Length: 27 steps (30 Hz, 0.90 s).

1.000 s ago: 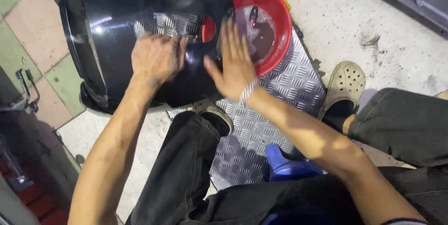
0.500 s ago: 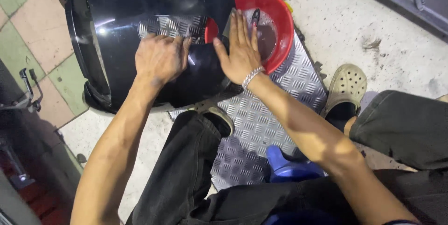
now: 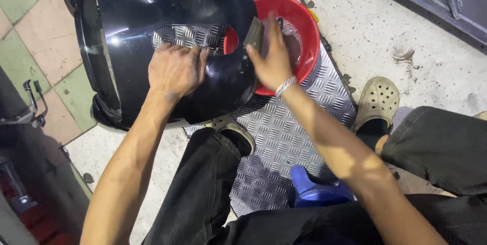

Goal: The person sits on a stool and scrubs a black motorcycle fender with a sanding block, repeatedly dipping it into a red basin of soapy water. The person holds the fender with one hand while scrubbing the surface with the other, then flips the fender over to clean the other side.

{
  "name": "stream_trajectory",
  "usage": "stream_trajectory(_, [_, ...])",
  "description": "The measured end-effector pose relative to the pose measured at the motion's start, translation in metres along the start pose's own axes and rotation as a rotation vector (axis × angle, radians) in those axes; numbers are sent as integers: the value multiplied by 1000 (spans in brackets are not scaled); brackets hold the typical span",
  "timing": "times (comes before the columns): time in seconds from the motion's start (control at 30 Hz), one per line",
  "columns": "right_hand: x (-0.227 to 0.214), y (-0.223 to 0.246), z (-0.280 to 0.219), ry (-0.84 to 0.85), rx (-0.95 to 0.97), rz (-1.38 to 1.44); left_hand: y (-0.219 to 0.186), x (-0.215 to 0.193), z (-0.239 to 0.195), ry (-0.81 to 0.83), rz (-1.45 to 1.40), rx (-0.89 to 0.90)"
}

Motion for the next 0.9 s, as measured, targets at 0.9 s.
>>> stream_trajectory(0.9, [-31,-27,53,361,290,-601,-2,-13,6,-32,-51,11])
Point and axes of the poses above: each hand's wrist, its own z-axis towards the middle knuckle, its own x-axis out of the palm, y = z × x, the point moved 6 cm from there along z, towards the middle knuckle
